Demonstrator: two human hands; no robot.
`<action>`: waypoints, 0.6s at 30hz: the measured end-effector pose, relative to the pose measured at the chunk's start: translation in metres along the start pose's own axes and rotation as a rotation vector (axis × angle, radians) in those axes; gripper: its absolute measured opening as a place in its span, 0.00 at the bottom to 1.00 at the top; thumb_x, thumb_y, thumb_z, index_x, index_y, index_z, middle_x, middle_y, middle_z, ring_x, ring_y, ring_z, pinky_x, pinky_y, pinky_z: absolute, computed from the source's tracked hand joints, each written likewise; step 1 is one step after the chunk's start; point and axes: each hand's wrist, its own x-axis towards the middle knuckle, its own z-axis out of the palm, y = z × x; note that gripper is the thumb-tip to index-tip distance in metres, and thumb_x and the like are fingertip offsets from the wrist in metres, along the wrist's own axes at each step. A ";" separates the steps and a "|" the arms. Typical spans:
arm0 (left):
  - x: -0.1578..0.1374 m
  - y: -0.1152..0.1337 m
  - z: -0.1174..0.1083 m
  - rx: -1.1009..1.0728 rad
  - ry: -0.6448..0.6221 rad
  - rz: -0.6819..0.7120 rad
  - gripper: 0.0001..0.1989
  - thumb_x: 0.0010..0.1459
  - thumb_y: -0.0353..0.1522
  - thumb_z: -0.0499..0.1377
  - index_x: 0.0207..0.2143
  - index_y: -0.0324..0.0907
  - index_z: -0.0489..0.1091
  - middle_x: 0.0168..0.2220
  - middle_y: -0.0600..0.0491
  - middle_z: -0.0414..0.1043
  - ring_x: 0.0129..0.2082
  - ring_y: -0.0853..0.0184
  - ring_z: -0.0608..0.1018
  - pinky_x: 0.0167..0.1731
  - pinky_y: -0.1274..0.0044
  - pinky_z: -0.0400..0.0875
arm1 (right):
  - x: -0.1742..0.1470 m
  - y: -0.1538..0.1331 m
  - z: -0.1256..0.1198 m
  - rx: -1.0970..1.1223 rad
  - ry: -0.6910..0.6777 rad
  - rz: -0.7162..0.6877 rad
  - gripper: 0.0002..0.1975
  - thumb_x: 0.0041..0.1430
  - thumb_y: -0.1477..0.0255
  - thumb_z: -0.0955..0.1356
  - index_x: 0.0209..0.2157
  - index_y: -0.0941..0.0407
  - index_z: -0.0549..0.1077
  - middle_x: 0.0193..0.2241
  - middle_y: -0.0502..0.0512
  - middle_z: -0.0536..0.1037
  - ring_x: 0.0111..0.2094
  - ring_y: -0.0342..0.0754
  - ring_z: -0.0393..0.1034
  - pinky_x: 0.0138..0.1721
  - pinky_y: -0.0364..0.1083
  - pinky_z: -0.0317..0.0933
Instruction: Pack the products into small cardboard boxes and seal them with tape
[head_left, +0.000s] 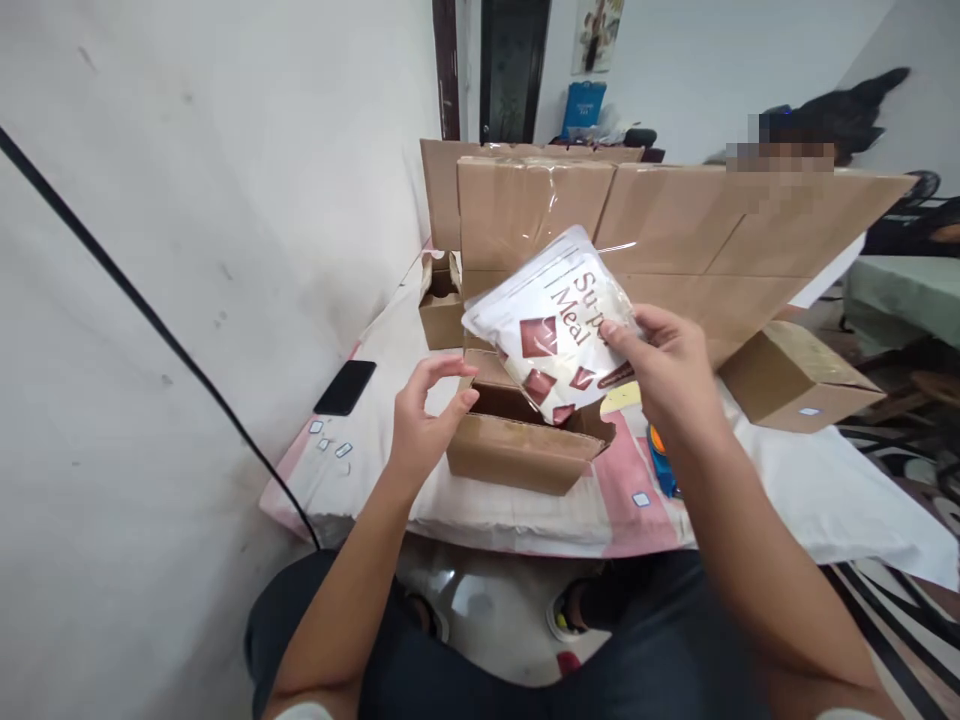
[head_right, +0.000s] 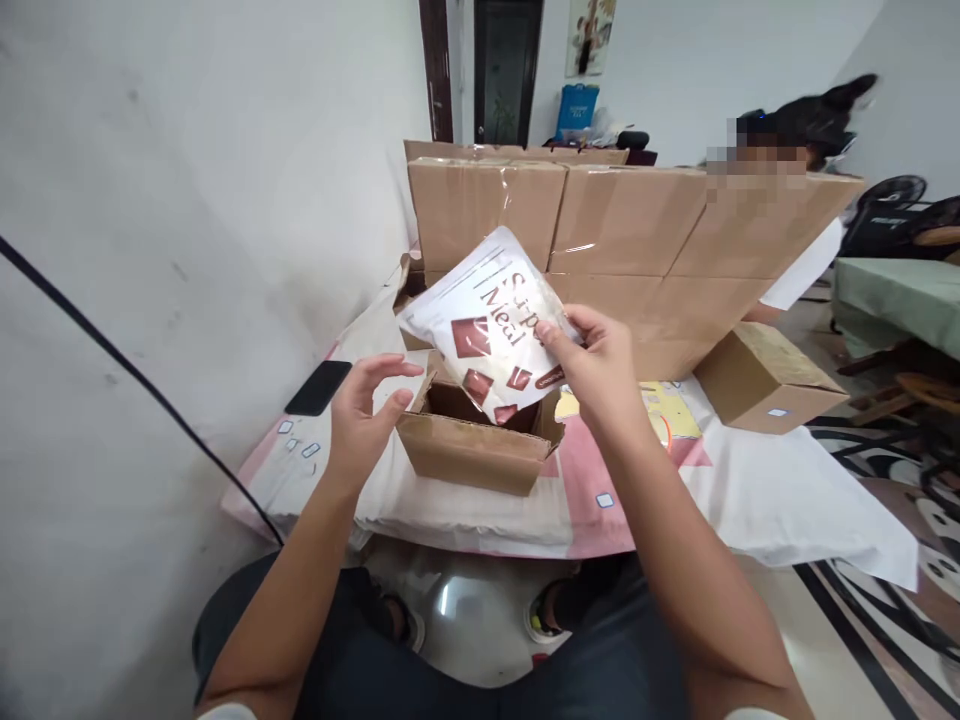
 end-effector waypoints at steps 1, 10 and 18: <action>0.000 0.002 -0.001 0.011 -0.027 -0.023 0.17 0.61 0.39 0.66 0.51 0.46 0.71 0.44 0.50 0.80 0.49 0.61 0.80 0.56 0.66 0.71 | 0.000 0.009 0.008 0.078 0.028 0.040 0.13 0.51 0.62 0.77 0.33 0.55 0.78 0.24 0.48 0.78 0.21 0.45 0.70 0.20 0.45 0.67; 0.003 0.012 0.009 0.095 0.112 -0.087 0.16 0.57 0.37 0.68 0.49 0.49 0.77 0.36 0.55 0.80 0.38 0.64 0.82 0.45 0.70 0.78 | -0.030 0.050 0.059 0.322 0.029 0.141 0.14 0.59 0.59 0.72 0.42 0.51 0.73 0.42 0.52 0.83 0.34 0.49 0.79 0.34 0.48 0.75; 0.009 0.018 0.014 -0.138 0.019 -0.238 0.14 0.60 0.37 0.66 0.47 0.44 0.80 0.43 0.52 0.81 0.41 0.62 0.83 0.43 0.72 0.81 | -0.061 0.035 0.037 -0.060 -0.059 0.053 0.18 0.65 0.57 0.69 0.52 0.51 0.72 0.52 0.56 0.80 0.50 0.54 0.77 0.48 0.53 0.73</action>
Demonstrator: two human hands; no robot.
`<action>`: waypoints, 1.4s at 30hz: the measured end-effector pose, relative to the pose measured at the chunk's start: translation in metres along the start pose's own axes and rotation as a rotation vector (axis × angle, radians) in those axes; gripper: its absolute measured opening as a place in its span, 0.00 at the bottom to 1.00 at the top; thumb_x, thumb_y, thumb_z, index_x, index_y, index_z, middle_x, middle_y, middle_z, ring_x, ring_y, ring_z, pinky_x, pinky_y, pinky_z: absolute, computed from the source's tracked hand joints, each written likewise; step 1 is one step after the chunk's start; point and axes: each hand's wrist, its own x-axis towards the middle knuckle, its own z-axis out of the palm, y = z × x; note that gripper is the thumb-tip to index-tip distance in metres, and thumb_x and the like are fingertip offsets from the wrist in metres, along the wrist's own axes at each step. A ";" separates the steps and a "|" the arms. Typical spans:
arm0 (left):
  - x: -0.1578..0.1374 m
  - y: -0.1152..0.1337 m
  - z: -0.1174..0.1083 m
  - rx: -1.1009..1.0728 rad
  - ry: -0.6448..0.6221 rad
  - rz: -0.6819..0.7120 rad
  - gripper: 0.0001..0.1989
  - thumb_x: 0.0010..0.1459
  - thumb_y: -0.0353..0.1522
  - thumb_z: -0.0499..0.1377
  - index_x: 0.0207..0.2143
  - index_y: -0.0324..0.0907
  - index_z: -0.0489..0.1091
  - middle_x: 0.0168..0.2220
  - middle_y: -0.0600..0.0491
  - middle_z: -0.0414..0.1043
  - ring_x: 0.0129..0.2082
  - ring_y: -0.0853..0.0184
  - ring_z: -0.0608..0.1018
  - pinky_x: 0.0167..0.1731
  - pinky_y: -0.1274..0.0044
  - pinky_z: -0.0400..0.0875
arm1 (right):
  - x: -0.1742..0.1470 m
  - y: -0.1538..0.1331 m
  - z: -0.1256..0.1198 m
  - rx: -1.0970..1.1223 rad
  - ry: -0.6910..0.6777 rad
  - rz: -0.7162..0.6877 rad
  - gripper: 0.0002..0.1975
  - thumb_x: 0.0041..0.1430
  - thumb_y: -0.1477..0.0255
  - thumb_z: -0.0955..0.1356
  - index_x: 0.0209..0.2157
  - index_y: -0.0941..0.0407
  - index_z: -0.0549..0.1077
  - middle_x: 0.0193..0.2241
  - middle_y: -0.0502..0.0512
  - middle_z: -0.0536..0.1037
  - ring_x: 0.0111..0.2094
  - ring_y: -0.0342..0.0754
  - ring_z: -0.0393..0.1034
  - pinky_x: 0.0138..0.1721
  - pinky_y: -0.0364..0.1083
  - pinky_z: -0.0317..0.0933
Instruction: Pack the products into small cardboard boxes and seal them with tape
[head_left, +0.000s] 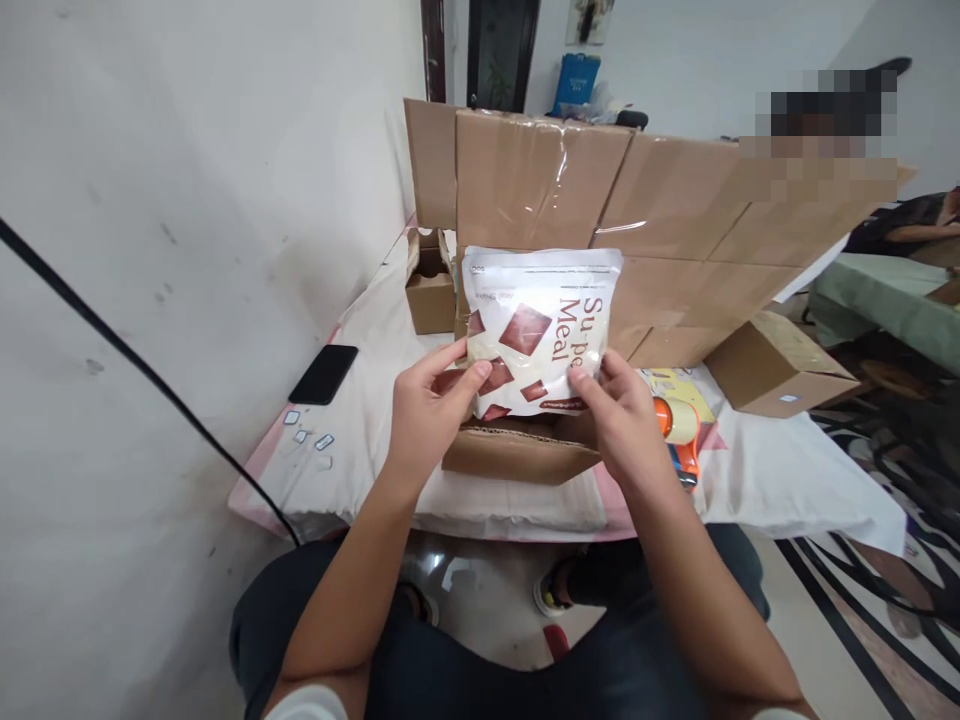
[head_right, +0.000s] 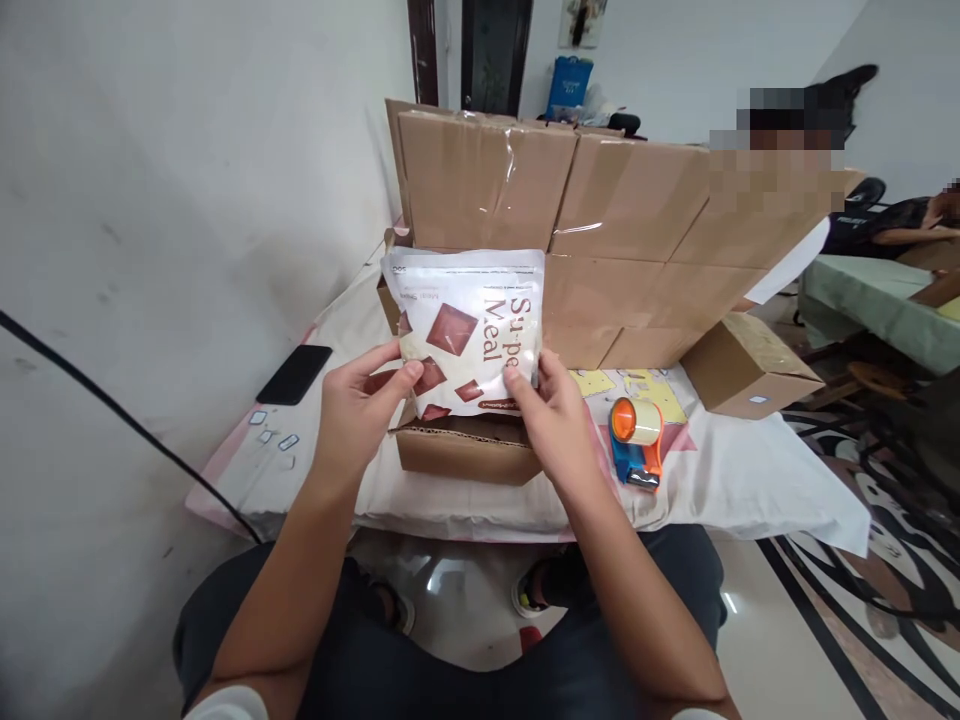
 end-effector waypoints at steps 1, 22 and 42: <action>0.000 0.000 -0.001 0.022 0.001 0.006 0.13 0.60 0.37 0.66 0.46 0.44 0.80 0.42 0.52 0.82 0.41 0.61 0.83 0.43 0.71 0.81 | -0.009 -0.002 -0.006 -0.140 -0.027 -0.007 0.21 0.65 0.58 0.69 0.56 0.52 0.70 0.54 0.58 0.79 0.53 0.56 0.76 0.51 0.54 0.72; -0.006 0.006 -0.006 0.893 -0.630 0.394 0.15 0.63 0.31 0.57 0.46 0.54 0.80 0.41 0.55 0.81 0.32 0.61 0.80 0.30 0.74 0.70 | -0.092 0.019 -0.040 -0.833 -0.428 -0.278 0.18 0.66 0.81 0.64 0.53 0.56 0.77 0.53 0.56 0.81 0.50 0.53 0.75 0.51 0.55 0.56; 0.033 -0.014 -0.018 0.916 -0.472 0.166 0.17 0.66 0.44 0.55 0.48 0.46 0.77 0.47 0.51 0.81 0.43 0.64 0.81 0.41 0.73 0.74 | -0.093 0.036 -0.047 -0.744 -0.380 -0.293 0.21 0.64 0.81 0.65 0.56 0.55 0.76 0.56 0.55 0.79 0.52 0.53 0.73 0.53 0.55 0.54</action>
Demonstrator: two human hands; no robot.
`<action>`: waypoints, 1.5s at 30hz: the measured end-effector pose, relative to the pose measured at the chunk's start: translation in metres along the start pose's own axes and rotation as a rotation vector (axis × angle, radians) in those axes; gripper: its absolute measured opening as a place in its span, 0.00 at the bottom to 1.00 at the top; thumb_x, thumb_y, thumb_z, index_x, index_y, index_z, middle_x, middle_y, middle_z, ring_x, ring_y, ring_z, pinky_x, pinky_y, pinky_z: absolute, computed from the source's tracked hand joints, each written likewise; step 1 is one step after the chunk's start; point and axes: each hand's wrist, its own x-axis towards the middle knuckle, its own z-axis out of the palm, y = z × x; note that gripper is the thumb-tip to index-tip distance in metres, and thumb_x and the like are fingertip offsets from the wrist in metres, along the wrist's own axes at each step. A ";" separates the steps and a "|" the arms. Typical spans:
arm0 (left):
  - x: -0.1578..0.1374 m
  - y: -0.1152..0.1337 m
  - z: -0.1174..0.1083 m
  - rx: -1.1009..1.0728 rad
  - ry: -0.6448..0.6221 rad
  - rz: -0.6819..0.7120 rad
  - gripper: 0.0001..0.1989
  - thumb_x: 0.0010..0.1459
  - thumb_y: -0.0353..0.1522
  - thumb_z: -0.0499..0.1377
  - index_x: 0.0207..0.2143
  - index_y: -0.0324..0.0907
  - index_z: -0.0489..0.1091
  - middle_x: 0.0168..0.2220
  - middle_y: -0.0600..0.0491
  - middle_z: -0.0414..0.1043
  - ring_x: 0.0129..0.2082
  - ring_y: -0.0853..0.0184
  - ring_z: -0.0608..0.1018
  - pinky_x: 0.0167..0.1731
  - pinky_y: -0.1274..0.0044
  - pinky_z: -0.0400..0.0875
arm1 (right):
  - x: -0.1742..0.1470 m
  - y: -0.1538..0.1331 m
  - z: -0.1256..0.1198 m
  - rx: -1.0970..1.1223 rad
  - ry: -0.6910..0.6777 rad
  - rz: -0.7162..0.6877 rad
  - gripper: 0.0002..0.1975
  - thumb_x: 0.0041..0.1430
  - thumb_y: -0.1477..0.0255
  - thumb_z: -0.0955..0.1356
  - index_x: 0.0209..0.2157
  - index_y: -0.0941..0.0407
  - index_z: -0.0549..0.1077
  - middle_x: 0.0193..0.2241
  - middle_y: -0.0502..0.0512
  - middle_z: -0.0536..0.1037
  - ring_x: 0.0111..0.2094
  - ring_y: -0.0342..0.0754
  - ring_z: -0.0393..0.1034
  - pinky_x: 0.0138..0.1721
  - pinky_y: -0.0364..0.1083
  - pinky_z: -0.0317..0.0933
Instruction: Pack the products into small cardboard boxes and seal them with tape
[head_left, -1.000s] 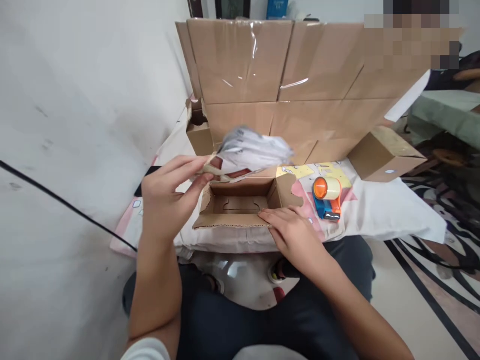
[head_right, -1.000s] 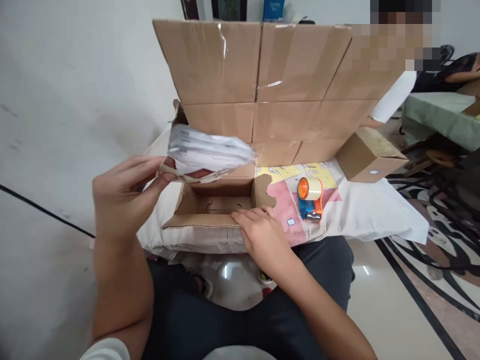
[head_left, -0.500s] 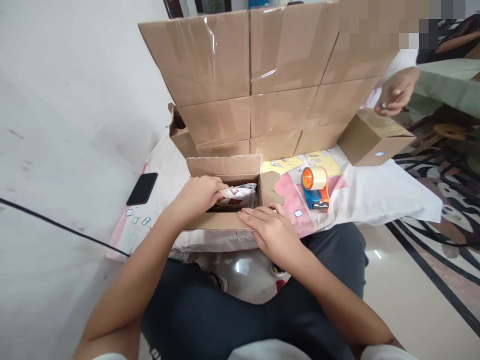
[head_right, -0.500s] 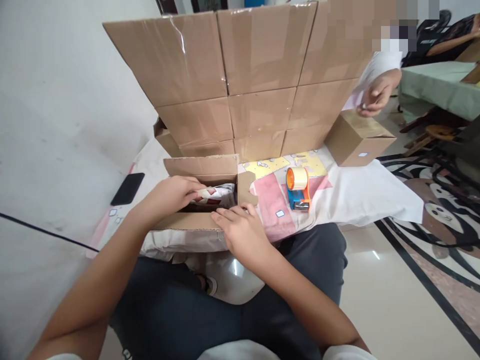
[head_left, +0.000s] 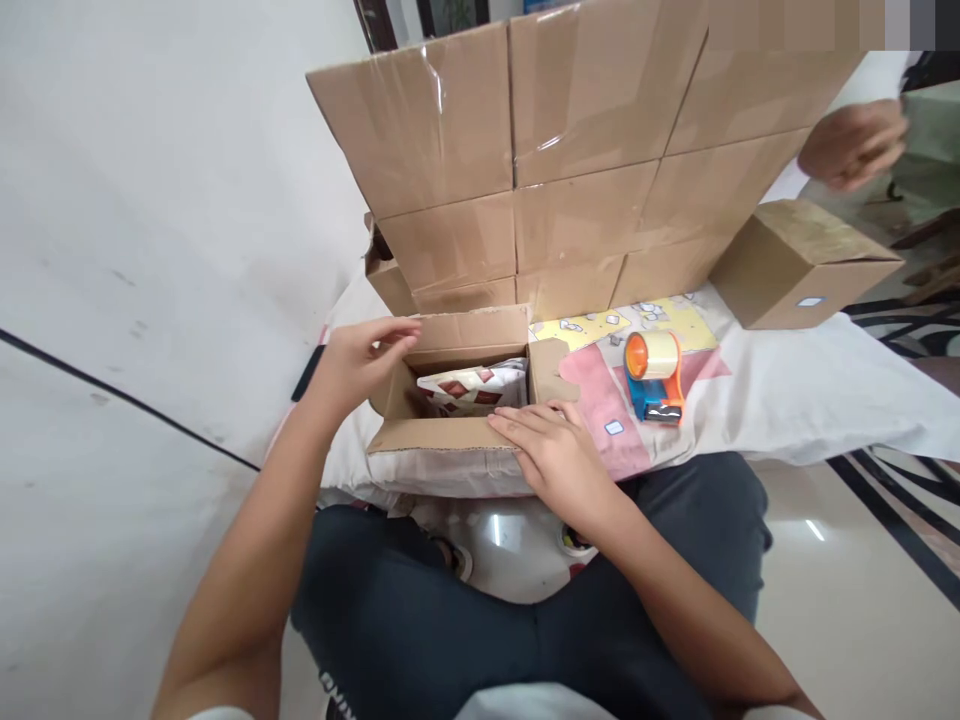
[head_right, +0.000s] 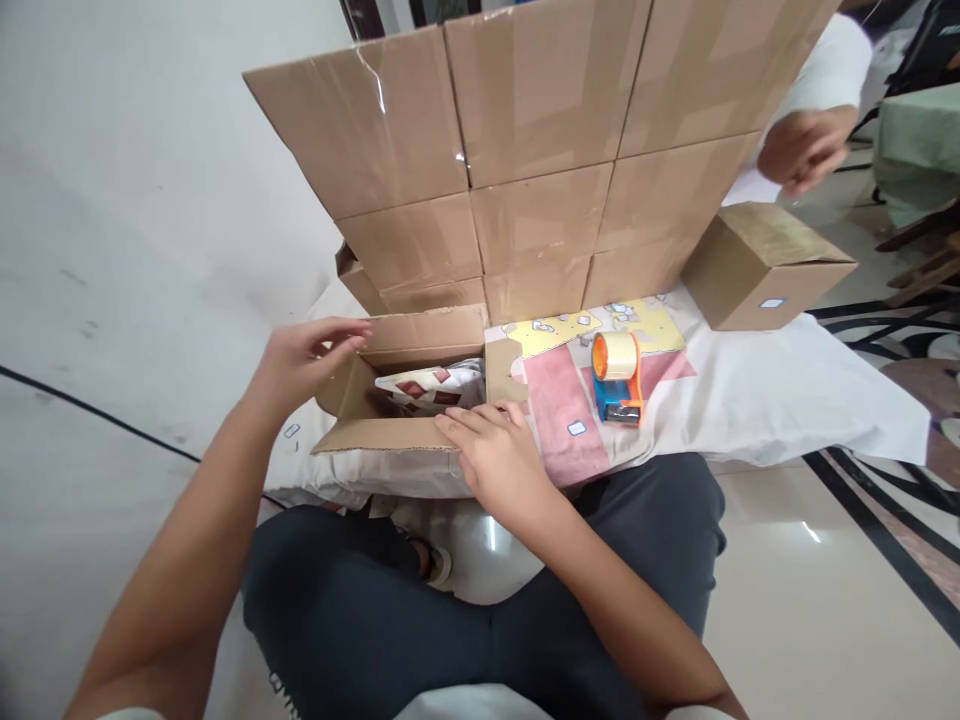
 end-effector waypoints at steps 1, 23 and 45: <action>-0.006 -0.005 -0.005 0.013 0.042 -0.021 0.17 0.66 0.45 0.56 0.46 0.46 0.77 0.45 0.51 0.81 0.40 0.64 0.80 0.39 0.73 0.74 | 0.000 0.001 0.000 0.001 0.003 -0.005 0.21 0.64 0.81 0.65 0.56 0.55 0.76 0.56 0.55 0.79 0.52 0.53 0.73 0.53 0.55 0.55; 0.020 0.037 0.033 0.313 -0.617 0.315 0.09 0.64 0.38 0.59 0.42 0.48 0.77 0.41 0.54 0.79 0.41 0.62 0.78 0.40 0.72 0.67 | -0.002 0.009 0.007 0.043 0.077 -0.049 0.22 0.63 0.82 0.67 0.57 0.54 0.75 0.57 0.54 0.78 0.51 0.54 0.70 0.55 0.56 0.56; -0.108 -0.066 0.074 -0.805 0.227 -0.022 0.62 0.36 0.71 0.58 0.67 0.46 0.62 0.64 0.37 0.67 0.65 0.41 0.68 0.67 0.49 0.57 | 0.008 0.073 0.018 0.422 0.237 0.012 0.28 0.74 0.55 0.51 0.59 0.51 0.71 0.59 0.56 0.75 0.65 0.55 0.59 0.66 0.62 0.53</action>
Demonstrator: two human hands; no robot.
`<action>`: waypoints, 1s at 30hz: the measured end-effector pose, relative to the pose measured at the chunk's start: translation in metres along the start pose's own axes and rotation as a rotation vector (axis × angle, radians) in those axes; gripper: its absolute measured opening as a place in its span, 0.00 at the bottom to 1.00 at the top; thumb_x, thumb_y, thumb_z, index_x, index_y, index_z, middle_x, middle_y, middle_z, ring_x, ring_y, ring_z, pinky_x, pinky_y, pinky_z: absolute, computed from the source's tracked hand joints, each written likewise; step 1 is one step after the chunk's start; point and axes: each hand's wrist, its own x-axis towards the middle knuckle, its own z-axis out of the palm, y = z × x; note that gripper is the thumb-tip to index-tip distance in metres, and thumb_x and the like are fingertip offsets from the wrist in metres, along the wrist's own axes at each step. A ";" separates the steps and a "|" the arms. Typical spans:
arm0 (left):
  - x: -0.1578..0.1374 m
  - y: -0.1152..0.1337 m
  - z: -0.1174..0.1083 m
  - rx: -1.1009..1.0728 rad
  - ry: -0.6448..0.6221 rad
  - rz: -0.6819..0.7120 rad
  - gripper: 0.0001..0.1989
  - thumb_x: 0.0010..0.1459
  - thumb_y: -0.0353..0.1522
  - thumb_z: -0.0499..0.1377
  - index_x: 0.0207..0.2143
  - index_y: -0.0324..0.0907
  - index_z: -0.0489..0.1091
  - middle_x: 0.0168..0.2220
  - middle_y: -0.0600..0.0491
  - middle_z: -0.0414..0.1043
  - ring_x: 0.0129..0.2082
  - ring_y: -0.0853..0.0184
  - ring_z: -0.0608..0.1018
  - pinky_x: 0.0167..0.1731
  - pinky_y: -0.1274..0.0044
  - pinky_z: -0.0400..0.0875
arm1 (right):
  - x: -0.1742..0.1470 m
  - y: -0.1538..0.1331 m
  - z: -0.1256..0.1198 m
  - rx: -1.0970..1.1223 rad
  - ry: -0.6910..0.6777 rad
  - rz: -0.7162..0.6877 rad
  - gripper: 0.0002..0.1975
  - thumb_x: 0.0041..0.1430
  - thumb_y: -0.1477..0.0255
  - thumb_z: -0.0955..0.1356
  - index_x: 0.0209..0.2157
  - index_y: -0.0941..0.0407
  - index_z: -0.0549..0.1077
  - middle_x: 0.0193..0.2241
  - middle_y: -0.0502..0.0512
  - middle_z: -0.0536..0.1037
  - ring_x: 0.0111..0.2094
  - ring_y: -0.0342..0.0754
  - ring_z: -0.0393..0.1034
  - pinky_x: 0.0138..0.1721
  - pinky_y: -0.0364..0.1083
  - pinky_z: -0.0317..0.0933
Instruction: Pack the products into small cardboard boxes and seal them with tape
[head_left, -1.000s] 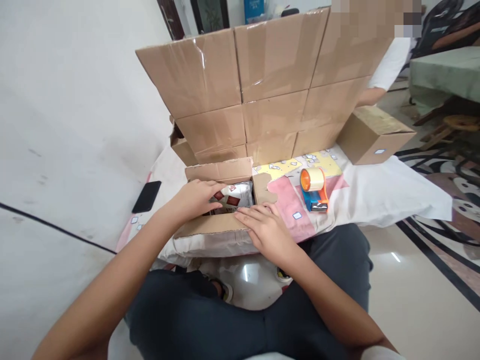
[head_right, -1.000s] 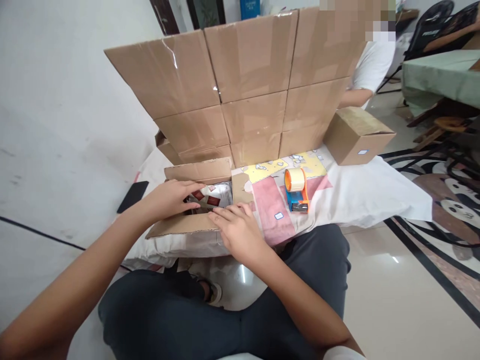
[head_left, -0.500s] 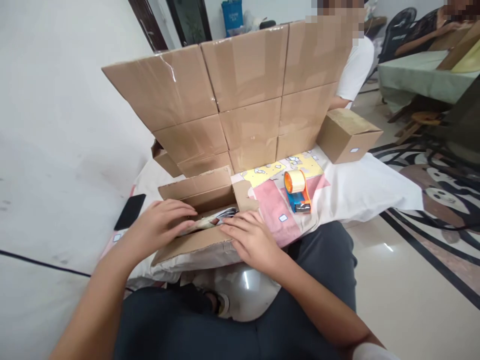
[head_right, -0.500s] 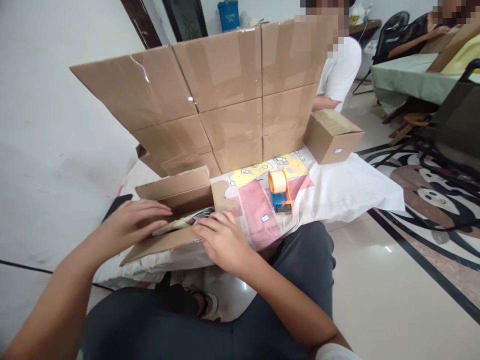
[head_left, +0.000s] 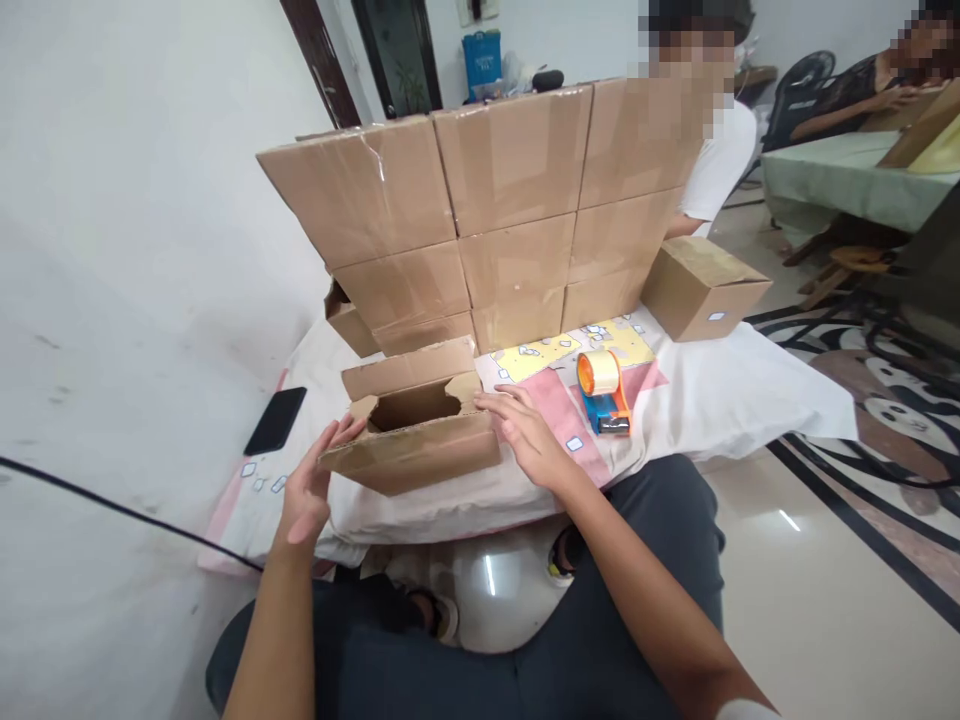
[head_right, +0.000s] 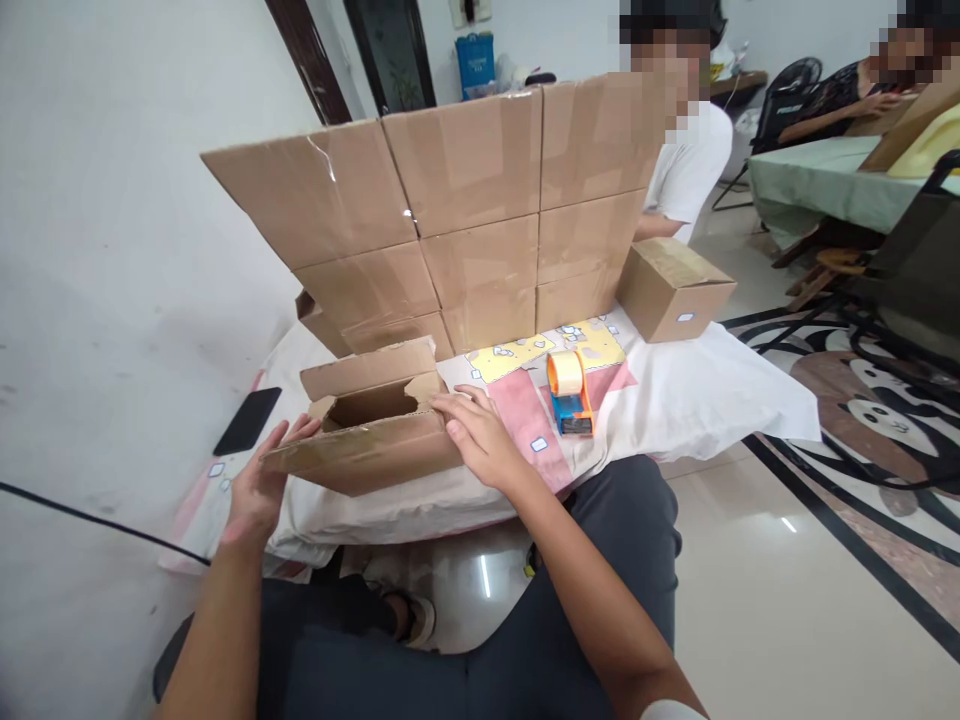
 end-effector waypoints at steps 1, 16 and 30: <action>0.000 0.005 0.005 0.036 0.036 -0.037 0.56 0.42 0.67 0.61 0.67 0.46 0.62 0.62 0.38 0.70 0.64 0.44 0.70 0.66 0.50 0.58 | 0.000 0.000 -0.001 -0.016 -0.008 -0.007 0.29 0.74 0.55 0.51 0.58 0.51 0.73 0.59 0.56 0.75 0.65 0.55 0.58 0.66 0.62 0.52; -0.003 0.007 0.045 0.131 0.278 -0.197 0.34 0.66 0.43 0.56 0.71 0.49 0.51 0.72 0.45 0.53 0.72 0.59 0.57 0.69 0.64 0.56 | 0.070 0.018 0.020 0.339 0.160 0.154 0.29 0.68 0.59 0.65 0.65 0.52 0.59 0.54 0.60 0.74 0.57 0.52 0.68 0.59 0.55 0.61; 0.007 0.025 0.021 0.771 0.050 0.056 0.24 0.66 0.46 0.52 0.60 0.48 0.67 0.56 0.45 0.75 0.63 0.54 0.70 0.66 0.55 0.55 | 0.037 0.009 -0.010 -0.294 -0.005 -0.045 0.17 0.72 0.65 0.61 0.55 0.52 0.75 0.57 0.59 0.75 0.59 0.55 0.66 0.60 0.58 0.58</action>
